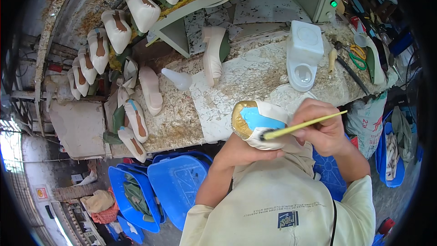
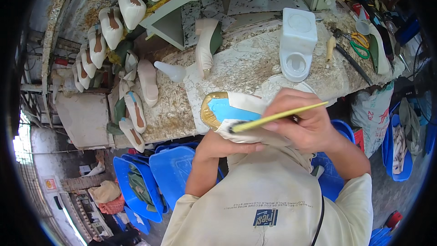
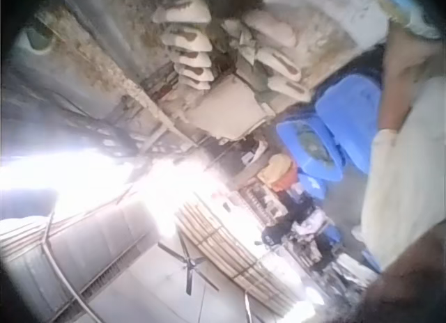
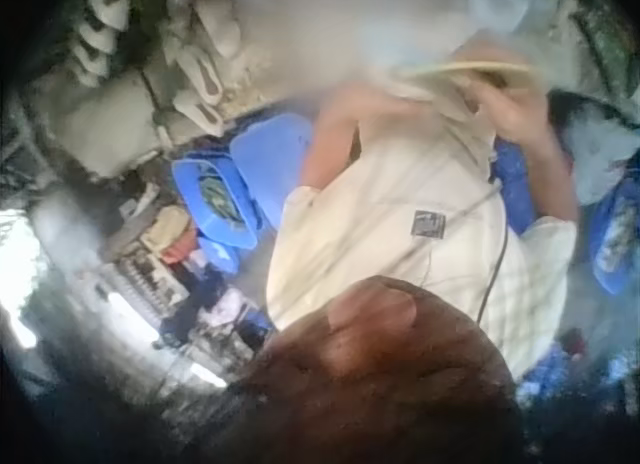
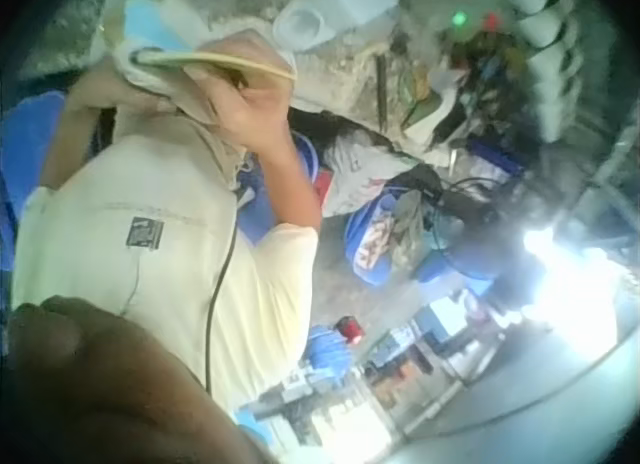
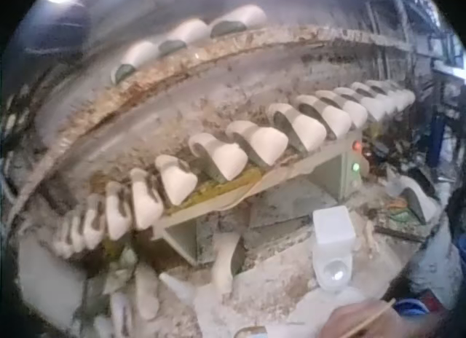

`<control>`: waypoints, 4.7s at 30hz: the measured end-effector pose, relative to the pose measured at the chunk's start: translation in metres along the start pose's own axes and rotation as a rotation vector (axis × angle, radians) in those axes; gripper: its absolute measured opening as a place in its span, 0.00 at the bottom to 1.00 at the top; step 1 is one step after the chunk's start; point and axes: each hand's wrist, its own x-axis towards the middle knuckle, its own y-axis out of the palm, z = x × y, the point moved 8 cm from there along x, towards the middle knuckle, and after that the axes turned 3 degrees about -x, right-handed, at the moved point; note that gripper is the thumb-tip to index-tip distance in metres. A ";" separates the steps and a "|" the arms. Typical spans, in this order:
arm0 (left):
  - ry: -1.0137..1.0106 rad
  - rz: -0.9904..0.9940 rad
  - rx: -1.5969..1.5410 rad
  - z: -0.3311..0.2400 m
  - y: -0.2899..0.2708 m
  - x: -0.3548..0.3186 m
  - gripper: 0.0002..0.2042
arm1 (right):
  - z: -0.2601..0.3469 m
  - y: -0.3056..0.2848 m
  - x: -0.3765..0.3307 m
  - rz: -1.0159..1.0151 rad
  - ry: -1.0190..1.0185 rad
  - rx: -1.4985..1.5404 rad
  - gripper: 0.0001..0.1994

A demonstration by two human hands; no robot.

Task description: The person retrieves shoes from a bin and applies glue to the bottom of each shoe using an applicator tool dipped in a glue container.

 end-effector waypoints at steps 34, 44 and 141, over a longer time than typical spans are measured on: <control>0.139 -0.009 -0.284 0.020 0.013 0.040 0.26 | 0.032 0.000 -0.012 0.010 -0.452 -0.546 0.12; 0.138 0.020 -0.443 0.036 0.006 0.047 0.28 | 0.044 -0.019 -0.026 -0.149 -0.484 -0.617 0.12; 0.672 -0.764 -0.556 0.022 -0.086 0.052 0.34 | 0.006 0.046 -0.042 -0.063 -0.564 -0.663 0.10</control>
